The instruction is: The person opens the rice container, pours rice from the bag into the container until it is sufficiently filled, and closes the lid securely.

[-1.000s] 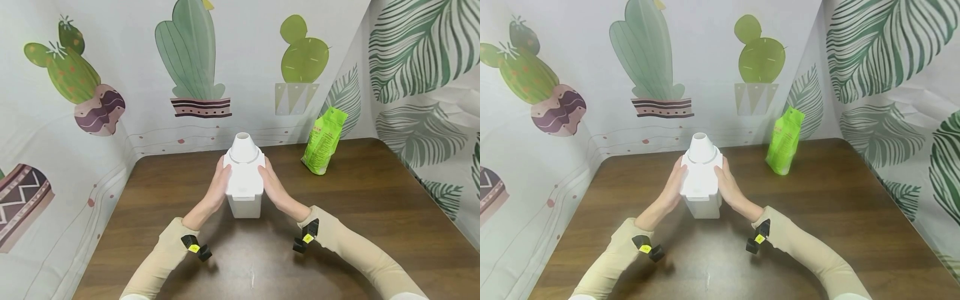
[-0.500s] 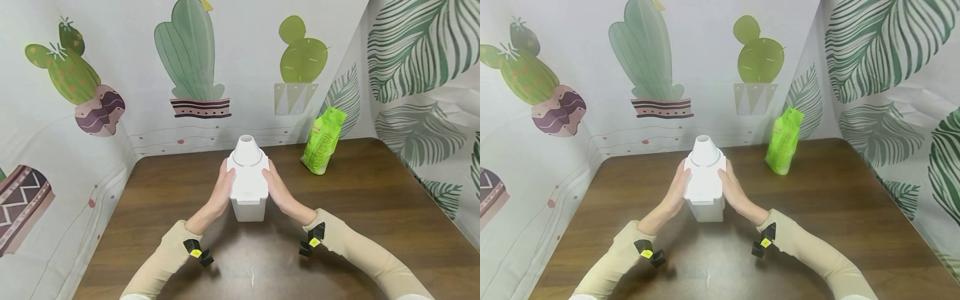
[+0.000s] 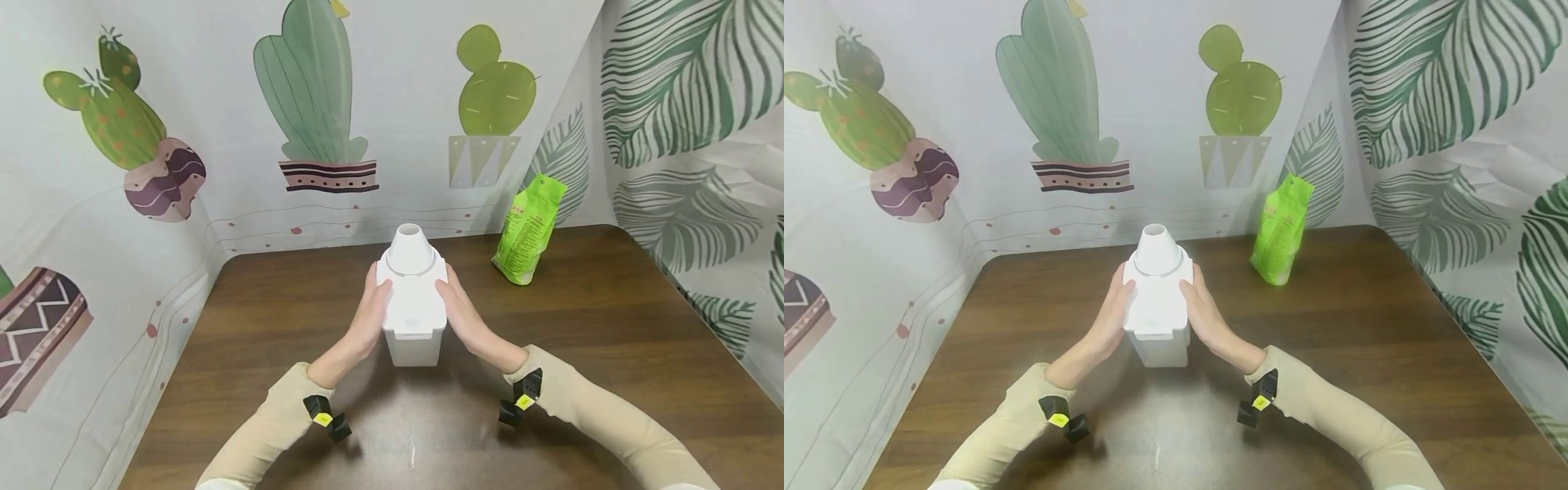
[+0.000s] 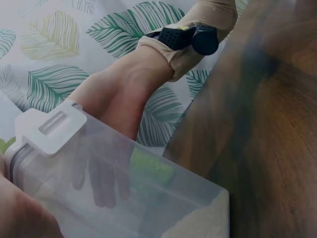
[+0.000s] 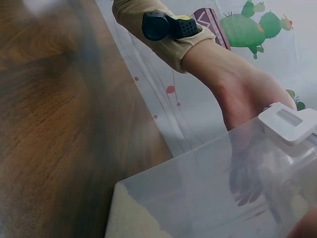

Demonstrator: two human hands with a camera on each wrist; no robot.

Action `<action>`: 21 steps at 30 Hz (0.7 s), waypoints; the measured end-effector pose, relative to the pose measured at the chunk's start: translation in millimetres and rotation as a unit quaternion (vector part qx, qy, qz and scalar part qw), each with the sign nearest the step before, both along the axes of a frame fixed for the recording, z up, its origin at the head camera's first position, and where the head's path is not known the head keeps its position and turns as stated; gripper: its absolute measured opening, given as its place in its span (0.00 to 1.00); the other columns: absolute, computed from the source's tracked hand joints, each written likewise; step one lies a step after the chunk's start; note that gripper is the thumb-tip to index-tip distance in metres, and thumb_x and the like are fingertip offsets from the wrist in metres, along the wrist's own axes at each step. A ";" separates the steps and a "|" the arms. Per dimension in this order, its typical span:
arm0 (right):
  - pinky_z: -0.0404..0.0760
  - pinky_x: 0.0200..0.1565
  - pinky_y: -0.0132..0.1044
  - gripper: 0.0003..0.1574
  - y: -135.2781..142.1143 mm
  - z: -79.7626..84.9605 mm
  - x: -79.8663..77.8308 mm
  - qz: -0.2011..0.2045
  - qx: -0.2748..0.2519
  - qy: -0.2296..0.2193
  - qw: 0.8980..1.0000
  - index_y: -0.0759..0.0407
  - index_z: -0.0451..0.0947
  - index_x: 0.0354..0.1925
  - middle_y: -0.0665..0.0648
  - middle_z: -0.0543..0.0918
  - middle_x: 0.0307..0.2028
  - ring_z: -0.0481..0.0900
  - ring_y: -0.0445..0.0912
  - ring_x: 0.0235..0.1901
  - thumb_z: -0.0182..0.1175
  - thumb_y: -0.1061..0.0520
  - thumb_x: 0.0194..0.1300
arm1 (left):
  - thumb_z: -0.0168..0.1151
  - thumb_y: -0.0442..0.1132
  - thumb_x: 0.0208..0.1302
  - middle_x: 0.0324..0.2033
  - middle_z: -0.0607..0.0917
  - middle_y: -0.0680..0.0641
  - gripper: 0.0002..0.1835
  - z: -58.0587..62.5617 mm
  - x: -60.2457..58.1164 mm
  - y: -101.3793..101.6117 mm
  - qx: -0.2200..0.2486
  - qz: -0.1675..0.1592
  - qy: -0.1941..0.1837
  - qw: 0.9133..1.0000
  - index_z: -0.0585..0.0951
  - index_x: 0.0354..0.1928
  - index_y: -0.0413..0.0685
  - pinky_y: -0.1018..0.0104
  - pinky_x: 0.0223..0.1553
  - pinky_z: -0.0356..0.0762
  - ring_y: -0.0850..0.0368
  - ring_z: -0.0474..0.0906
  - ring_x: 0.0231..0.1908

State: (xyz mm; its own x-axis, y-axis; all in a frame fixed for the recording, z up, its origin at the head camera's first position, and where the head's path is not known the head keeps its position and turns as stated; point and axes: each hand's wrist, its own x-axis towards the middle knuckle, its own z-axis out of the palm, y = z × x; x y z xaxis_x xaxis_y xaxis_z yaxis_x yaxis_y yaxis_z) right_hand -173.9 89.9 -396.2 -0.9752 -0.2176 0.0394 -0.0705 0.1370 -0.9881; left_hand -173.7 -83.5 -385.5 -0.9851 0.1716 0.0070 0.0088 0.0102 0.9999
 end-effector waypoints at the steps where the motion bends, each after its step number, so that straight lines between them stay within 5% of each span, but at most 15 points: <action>1: 0.37 0.74 0.52 0.36 0.4 0.0 0.4 -0.001 0.000 -0.001 1.000 0.63 0.32 0.75 0.62 0.38 0.77 0.34 0.53 0.76 0.29 0.54 0.77 | 0.36 0.41 0.75 0.77 0.39 0.43 0.34 0.0 0.6 0.3 0.000 -0.001 0.001 1.000 0.37 0.76 0.42 0.51 0.75 0.33 0.50 0.33 0.76; 21: 0.36 0.74 0.54 0.36 3.0 1.5 7.8 0.005 -0.002 0.007 1.000 0.66 0.32 0.75 0.64 0.38 0.77 0.34 0.55 0.76 0.30 0.55 0.77 | 0.37 0.43 0.74 0.77 0.39 0.42 0.35 0.7 8.0 1.9 -0.019 0.001 -0.002 1.000 0.37 0.76 0.42 0.50 0.75 0.33 0.49 0.33 0.76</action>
